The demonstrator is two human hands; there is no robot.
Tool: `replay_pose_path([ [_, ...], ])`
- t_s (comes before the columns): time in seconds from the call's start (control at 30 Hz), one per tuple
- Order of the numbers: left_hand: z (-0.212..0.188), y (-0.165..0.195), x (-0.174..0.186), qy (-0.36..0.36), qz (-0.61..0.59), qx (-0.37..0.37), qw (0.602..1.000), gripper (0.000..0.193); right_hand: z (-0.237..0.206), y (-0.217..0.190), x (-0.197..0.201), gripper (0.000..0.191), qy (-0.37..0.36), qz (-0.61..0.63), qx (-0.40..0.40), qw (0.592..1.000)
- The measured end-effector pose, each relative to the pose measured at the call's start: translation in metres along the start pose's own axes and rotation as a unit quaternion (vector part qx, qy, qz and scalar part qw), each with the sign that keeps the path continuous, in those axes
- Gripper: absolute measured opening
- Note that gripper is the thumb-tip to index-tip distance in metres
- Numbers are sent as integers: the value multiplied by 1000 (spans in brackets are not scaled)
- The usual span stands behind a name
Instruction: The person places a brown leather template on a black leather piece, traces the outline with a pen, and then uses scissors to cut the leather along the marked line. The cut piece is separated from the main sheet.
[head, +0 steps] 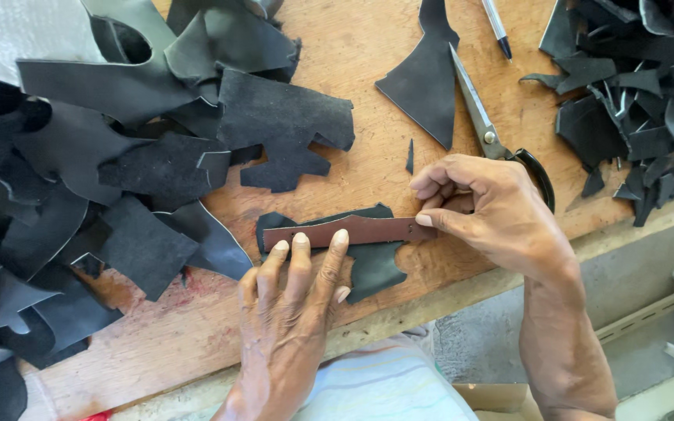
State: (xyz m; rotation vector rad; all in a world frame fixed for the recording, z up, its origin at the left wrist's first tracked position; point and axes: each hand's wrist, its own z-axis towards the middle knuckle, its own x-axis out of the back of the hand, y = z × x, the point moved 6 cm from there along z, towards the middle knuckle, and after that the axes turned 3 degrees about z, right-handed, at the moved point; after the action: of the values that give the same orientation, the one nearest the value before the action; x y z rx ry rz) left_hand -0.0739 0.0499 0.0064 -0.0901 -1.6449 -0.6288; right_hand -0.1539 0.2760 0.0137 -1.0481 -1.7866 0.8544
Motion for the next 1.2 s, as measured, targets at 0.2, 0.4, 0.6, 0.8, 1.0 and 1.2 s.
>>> replay_pose_path([
  [0.2, 8, 2, 4, -16, -3, -6, 1000, 71, -19, -34, -3, 37, 71, -270, 175, 944],
  [0.4, 31, 8, 21, 67, -82, -9, 994, 40, -57, -29, -41, 22, 51, -261, 250, 931],
  [0.6, 59, 7, 22, 63, -152, 36, 986, 16, -83, -5, -61, 46, 135, -272, 257, 918],
  [0.8, 64, 13, 28, 87, -190, 13, 978, 32, -98, 1, -65, 41, 139, -225, 246, 933],
  [1.0, 74, 6, 19, 27, -202, 30, 979, 24, -95, -22, -81, 53, 111, -248, 295, 916],
  [1.2, 73, -3, 20, 30, -227, 22, 973, 24, -73, -31, -87, 42, 59, -234, 304, 922],
])
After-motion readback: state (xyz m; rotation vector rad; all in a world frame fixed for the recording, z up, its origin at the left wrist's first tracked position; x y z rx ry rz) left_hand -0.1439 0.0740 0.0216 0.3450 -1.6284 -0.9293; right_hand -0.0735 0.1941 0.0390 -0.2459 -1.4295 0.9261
